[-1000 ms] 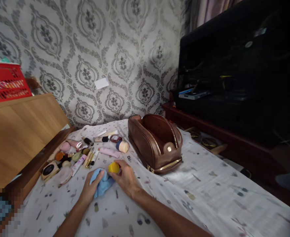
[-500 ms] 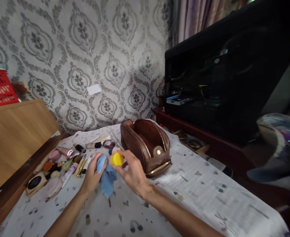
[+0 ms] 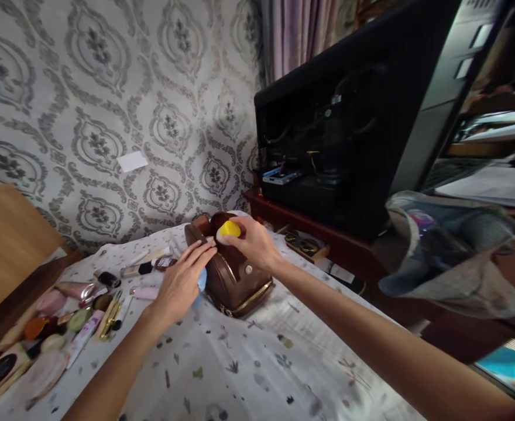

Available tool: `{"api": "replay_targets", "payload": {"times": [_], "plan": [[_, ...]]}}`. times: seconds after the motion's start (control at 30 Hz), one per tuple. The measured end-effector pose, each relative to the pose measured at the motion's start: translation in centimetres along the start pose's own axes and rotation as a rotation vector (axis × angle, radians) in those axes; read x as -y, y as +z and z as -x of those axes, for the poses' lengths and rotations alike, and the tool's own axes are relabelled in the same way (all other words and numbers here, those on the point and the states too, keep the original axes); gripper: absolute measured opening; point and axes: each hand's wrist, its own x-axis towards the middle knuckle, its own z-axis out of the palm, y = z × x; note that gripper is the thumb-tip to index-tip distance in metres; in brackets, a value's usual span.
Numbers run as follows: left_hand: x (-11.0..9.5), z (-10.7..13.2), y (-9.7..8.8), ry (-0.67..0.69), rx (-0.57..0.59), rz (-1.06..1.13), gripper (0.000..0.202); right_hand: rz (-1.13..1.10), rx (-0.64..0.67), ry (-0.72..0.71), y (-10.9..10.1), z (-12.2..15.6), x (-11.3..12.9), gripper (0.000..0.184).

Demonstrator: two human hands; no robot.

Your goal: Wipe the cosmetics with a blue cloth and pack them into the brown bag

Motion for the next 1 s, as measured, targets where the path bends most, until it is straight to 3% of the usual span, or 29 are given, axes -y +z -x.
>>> {"api": "replay_targets", "payload": {"times": [0.1,0.23,0.4,0.53,0.83,1.0], "plan": [[0.3,1.0,-0.1,-0.019,-0.031,-0.016,0.09,0.203,0.062,-0.02,0.0,-0.7,0.4,0.04],[0.4,2.5,0.0,-0.028,-0.081,-0.003,0.094,0.385,0.237,-0.084,0.9,-1.9,1.4,0.037],[0.6,3.6,0.4,-0.033,-0.112,0.046,0.096,0.498,0.482,0.048,3.9,-3.8,1.2,0.033],[0.5,3.5,0.8,-0.012,-0.142,0.102,0.098,0.517,0.598,0.102,6.1,-4.7,0.1,0.026],[0.4,3.2,1.4,-0.01,-0.181,0.162,0.1,0.563,0.65,0.126,9.1,-5.5,-2.9,0.03],[0.2,2.9,1.7,-0.013,-0.189,0.17,0.099,0.55,0.621,0.122,9.3,-5.2,-3.8,0.034]]}}
